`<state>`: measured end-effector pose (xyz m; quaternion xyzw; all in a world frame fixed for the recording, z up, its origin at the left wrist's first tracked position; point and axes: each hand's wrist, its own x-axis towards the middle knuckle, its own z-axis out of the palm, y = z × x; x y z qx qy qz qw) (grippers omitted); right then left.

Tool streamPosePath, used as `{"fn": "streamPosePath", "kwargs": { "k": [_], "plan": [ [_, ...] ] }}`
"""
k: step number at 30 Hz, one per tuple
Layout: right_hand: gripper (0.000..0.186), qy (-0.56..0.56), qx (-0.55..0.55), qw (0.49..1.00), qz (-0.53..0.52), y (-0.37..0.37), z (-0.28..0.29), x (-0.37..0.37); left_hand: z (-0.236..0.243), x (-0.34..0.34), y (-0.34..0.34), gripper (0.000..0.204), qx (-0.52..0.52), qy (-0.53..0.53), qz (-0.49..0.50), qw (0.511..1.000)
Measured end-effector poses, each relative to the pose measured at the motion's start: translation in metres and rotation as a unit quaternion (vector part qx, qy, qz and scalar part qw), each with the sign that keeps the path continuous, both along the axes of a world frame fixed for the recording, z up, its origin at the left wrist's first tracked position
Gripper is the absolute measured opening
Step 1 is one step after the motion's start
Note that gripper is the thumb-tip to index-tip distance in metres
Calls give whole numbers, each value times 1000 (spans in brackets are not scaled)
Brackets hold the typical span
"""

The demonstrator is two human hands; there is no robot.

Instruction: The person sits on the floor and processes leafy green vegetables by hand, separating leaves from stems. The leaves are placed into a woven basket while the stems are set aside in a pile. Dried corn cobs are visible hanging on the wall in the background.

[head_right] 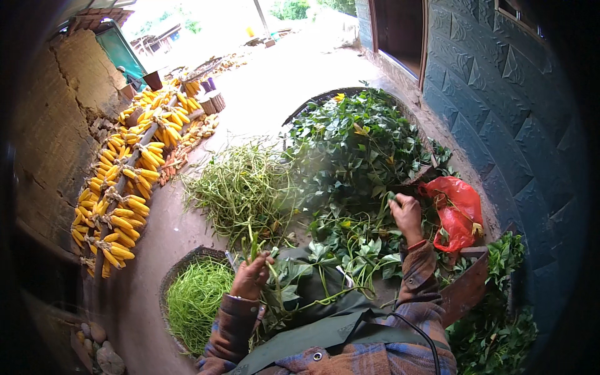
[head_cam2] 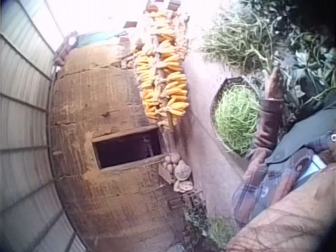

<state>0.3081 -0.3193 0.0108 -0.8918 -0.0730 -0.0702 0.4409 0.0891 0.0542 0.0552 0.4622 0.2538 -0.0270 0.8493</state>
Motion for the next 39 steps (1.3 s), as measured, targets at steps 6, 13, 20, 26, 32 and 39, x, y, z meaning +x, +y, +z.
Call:
{"fn": "streamPosePath", "kwargs": {
  "k": [6, 13, 20, 26, 32, 39],
  "plan": [
    [24, -58, -74, 992, -86, -1, -53, 5, 23, 80, 89, 37, 111, -67, 51, 990],
    [50, -21, -118, 987, -103, 3, -46, 5, 47, 86, 165, 29, 10, -155, 168, 973],
    [24, -30, -39, 999, 17, 43, -23, -13, 35, 24, 101, 34, -121, -229, 254, 932],
    [23, 94, 260, 946, 171, 98, 27, -42, 34, 9, 54, 36, -244, -231, 251, 908],
    [30, 300, 498, 784, 216, 133, 62, -71, 21, 0, 25, 36, -241, -185, 193, 933],
    [31, 349, 611, 688, 179, 141, 49, -73, 14, -15, 2, 37, -234, -142, 152, 950]
  ]
}}
